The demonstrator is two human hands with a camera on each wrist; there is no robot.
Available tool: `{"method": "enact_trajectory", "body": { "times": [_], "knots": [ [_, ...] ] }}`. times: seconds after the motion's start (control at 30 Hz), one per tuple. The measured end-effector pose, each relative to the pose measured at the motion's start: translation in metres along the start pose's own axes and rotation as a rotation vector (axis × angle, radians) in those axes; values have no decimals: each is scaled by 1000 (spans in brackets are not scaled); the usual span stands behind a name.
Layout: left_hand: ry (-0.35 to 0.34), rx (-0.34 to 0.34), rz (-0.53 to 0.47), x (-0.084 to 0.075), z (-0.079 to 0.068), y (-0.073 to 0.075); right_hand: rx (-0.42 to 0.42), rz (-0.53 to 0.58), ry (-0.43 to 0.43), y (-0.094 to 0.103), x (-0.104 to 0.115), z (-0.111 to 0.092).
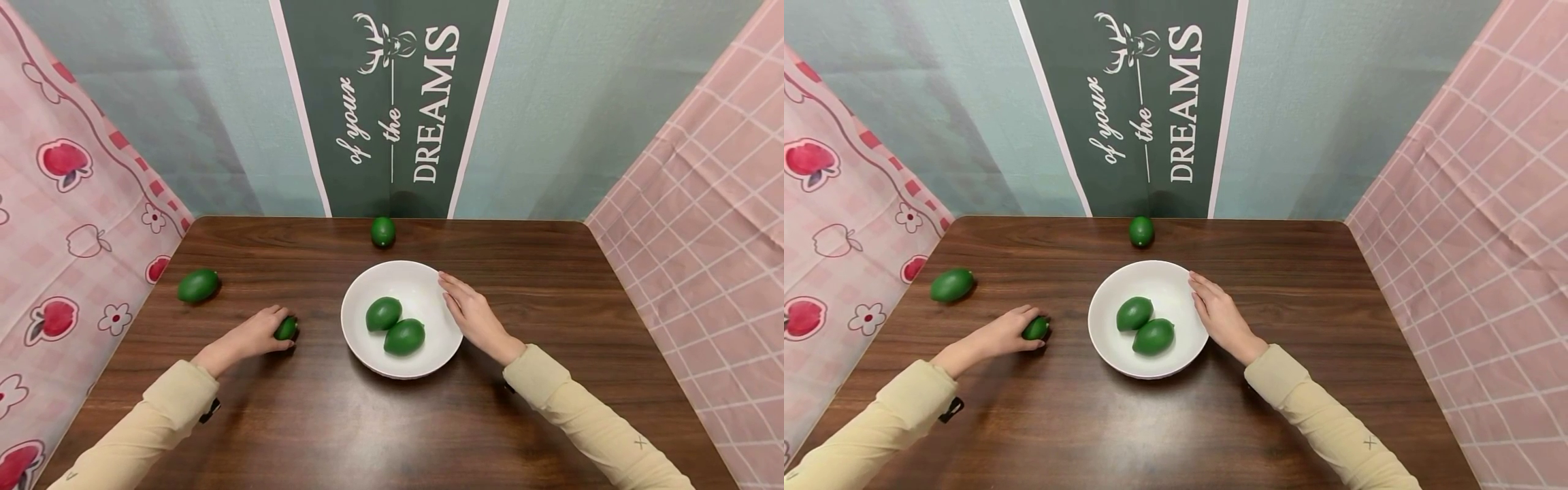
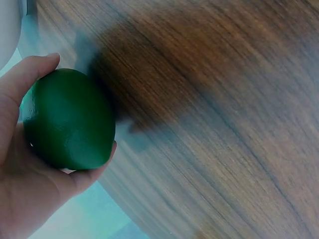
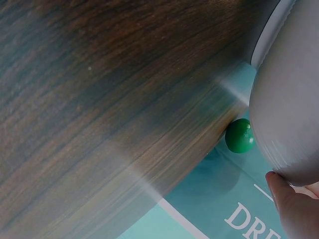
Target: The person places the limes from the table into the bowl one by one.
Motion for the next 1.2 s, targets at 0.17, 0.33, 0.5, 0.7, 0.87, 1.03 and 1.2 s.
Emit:
{"method": "enact_trajectory", "body": {
  "times": [0.17,0.33,0.5,0.7,0.87,1.03,1.2],
  "knots": [
    [-2,1,-3,0,1,1,2,-2,-2,0,0,0],
    [-22,-14,5,-6,1,7,-12,-6,7,2,1,0],
    [-35,-18,25,-12,0,13,-19,-3,15,2,2,0],
    [-64,-27,36,-20,0,20,-18,-8,17,2,2,0],
    [-117,-61,46,-28,-1,26,-14,-13,16,1,2,1],
    [-103,-57,41,-34,1,29,-10,-14,9,1,0,1],
    [-113,-77,60,-40,2,35,-7,-16,6,0,-1,0]
  ]
}}
Point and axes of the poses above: each hand's wrist, its own z-axis towards the middle knuckle, its own y-axis out of the back of the hand, x = y × z, the point moved 7 cm from there along z, towards the middle knuckle, and after that the axes turned 6 degrees about y, right-handed, at the moved point
